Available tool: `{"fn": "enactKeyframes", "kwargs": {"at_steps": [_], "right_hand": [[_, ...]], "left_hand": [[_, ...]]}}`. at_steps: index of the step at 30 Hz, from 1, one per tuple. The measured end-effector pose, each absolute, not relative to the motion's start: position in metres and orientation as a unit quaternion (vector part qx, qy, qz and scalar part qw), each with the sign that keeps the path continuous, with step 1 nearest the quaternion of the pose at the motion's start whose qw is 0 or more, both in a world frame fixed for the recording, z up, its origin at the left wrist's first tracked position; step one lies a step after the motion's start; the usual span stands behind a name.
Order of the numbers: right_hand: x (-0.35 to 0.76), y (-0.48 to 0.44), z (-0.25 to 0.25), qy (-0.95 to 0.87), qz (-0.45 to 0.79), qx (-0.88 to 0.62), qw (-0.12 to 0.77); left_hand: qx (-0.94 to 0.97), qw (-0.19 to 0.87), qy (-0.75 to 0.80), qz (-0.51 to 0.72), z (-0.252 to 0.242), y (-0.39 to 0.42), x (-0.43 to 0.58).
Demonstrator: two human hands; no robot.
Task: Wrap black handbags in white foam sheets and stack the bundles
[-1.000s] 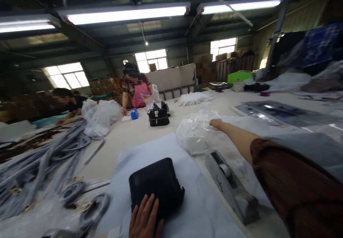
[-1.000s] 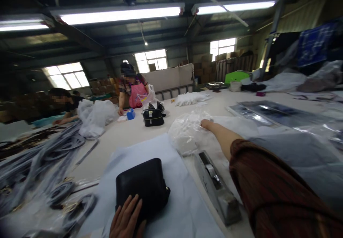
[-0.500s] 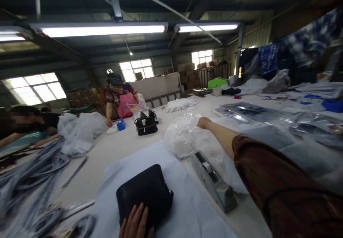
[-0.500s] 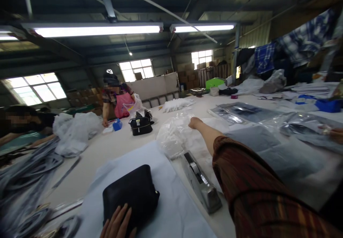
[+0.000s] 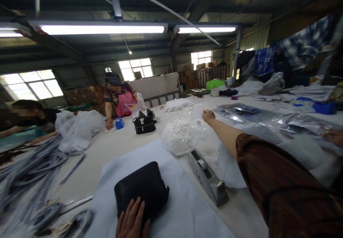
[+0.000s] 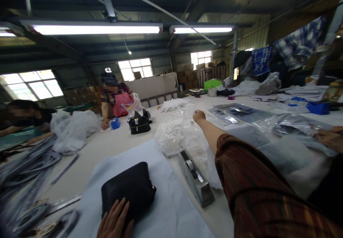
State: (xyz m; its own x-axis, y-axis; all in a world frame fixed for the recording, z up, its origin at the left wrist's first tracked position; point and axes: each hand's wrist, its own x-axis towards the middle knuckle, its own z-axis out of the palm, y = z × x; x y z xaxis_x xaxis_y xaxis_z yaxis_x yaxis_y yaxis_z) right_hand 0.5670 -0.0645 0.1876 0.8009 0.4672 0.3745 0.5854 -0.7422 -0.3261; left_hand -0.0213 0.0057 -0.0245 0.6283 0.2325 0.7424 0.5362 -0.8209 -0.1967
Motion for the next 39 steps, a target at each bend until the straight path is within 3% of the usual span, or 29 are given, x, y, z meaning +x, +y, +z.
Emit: {"fn": "enactKeyframes", "kwargs": {"at_steps": [5, 9, 13, 20, 27, 39], "right_hand": [[0.534, -0.082, 0.228, -0.339, -0.212, -0.884, 0.244], [0.479, -0.093, 0.235, -0.535, -0.276, -0.749, 0.275], [0.394, -0.119, 0.211, -0.738, -0.233, -0.571, 0.272], [0.246, -0.202, 0.124, -0.890, -0.152, -0.403, 0.150], [0.201, -0.202, 0.051, -0.873, -0.163, -0.432, 0.159], [0.160, -0.144, 0.013, -0.839, -0.150, -0.510, 0.116]], "left_hand": [[-0.905, 0.175, -0.232, -0.310, -0.009, -0.009, -0.027], [-0.932, 0.099, -0.273, -0.218, 0.017, -0.028, -0.027], [-0.947, 0.049, -0.290, -0.132, 0.033, -0.025, -0.025], [-0.944, 0.055, -0.315, -0.080, 0.043, -0.021, -0.023], [-0.957, 0.033, -0.285, -0.050, 0.057, -0.003, -0.020], [-0.957, 0.046, -0.284, -0.044, 0.059, 0.000, -0.015]]}}
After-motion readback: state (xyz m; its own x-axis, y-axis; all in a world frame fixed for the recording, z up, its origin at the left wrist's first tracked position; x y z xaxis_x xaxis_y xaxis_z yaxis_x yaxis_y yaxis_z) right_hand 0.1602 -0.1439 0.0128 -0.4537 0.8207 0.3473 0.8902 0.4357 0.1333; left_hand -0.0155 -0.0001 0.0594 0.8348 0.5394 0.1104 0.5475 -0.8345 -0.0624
